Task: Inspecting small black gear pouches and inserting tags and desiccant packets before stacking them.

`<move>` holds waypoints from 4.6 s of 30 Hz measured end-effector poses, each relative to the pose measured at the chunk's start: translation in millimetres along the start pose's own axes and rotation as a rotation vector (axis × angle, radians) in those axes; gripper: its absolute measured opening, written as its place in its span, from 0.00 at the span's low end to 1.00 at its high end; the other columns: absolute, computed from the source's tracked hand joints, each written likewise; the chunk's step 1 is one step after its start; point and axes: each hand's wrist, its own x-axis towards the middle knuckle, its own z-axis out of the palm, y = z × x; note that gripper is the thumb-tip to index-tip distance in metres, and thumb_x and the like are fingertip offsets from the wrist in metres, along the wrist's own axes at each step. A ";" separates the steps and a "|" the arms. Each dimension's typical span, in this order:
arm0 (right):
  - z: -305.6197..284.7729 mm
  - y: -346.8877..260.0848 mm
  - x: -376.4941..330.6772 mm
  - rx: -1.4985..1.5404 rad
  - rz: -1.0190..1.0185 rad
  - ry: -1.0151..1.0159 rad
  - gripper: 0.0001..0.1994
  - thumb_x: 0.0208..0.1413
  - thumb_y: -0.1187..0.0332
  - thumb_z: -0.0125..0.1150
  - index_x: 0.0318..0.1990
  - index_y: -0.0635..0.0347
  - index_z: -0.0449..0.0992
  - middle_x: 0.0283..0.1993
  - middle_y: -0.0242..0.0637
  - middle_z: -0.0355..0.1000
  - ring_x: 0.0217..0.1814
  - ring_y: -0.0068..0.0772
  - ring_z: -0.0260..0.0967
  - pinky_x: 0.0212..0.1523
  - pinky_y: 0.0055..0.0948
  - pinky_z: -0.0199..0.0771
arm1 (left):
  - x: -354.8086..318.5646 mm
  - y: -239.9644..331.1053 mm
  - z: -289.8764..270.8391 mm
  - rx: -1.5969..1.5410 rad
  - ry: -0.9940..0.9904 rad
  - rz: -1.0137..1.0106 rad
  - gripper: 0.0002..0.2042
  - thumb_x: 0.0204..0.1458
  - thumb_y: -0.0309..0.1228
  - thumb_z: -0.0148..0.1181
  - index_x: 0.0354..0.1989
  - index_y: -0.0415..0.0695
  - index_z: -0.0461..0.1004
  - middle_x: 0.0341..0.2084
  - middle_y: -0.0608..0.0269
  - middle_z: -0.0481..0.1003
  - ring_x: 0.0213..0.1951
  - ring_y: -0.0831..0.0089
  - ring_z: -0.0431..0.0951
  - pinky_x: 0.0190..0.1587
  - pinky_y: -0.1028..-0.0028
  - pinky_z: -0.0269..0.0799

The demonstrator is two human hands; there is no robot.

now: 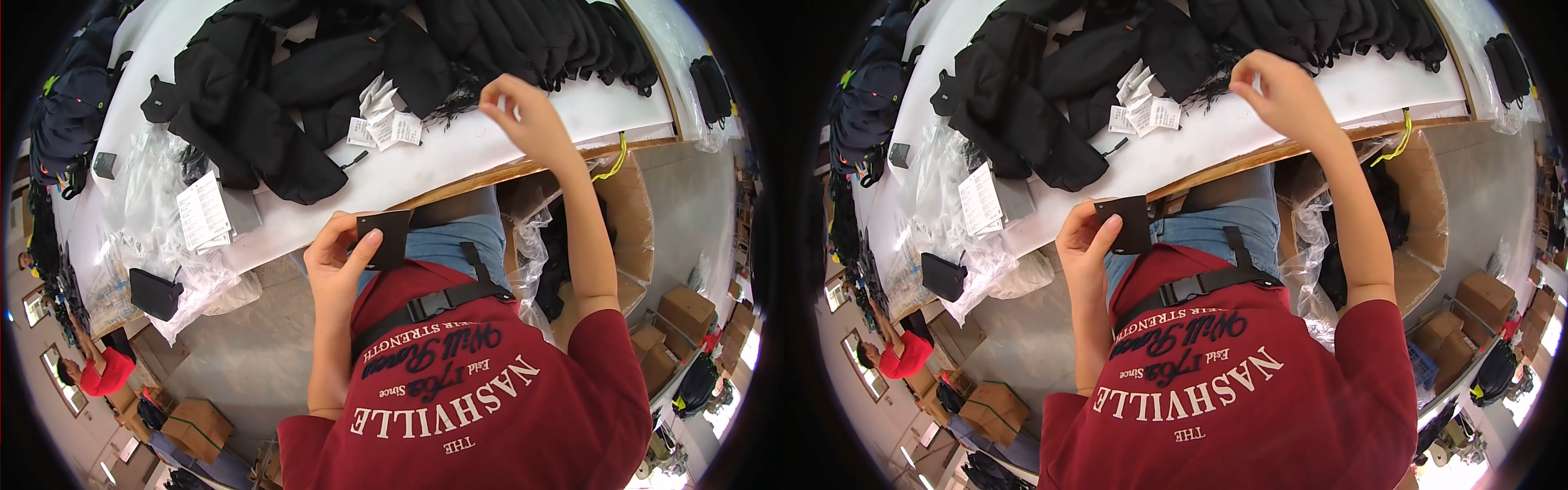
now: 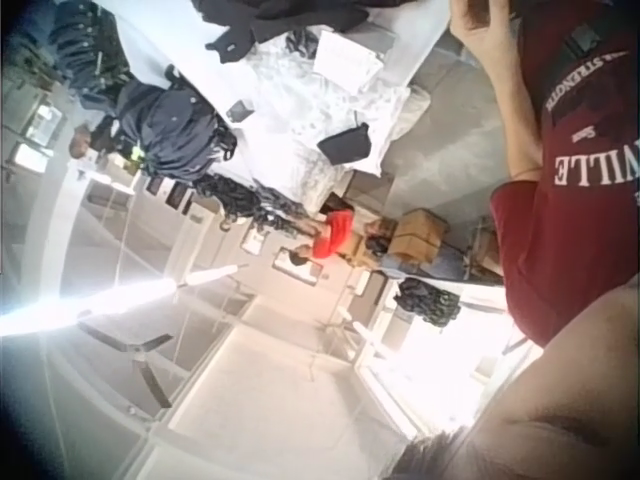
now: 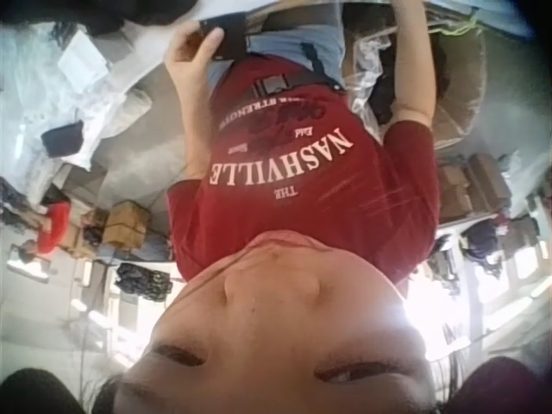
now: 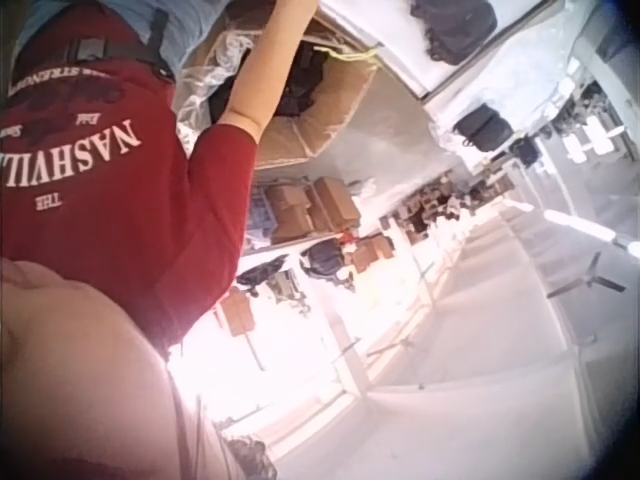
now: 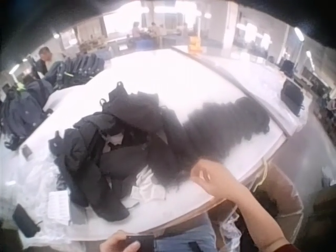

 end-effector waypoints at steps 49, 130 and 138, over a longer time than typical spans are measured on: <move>56.7 -95.1 -54.6 1.093 0.423 -0.441 0.07 0.57 0.68 0.59 0.36 0.61 0.70 0.21 0.23 0.65 0.21 0.12 0.60 0.22 0.14 0.60 | -0.8 0.6 13.2 0.241 -0.048 -0.020 0.07 0.53 0.23 0.57 0.40 0.37 0.76 0.30 0.63 0.76 0.32 0.79 0.74 0.38 0.80 0.68; 54.4 -118.1 -39.2 1.453 0.353 -0.191 0.05 0.56 0.75 0.58 0.38 0.63 0.69 0.37 0.43 0.77 0.24 0.16 0.66 0.21 0.14 0.63 | 0.9 35.0 5.9 0.166 -0.030 0.111 0.03 0.57 0.24 0.53 0.35 0.37 0.70 0.26 0.68 0.71 0.28 0.88 0.65 0.31 0.86 0.59; 66.0 -125.4 -42.9 1.355 0.354 -0.143 0.04 0.55 0.74 0.61 0.34 0.66 0.74 0.32 0.31 0.74 0.33 0.15 0.69 0.33 0.15 0.69 | 7.5 26.2 9.5 0.411 -0.090 0.241 0.02 0.54 0.23 0.55 0.31 0.38 0.71 0.14 0.73 0.65 0.17 0.88 0.56 0.20 0.84 0.50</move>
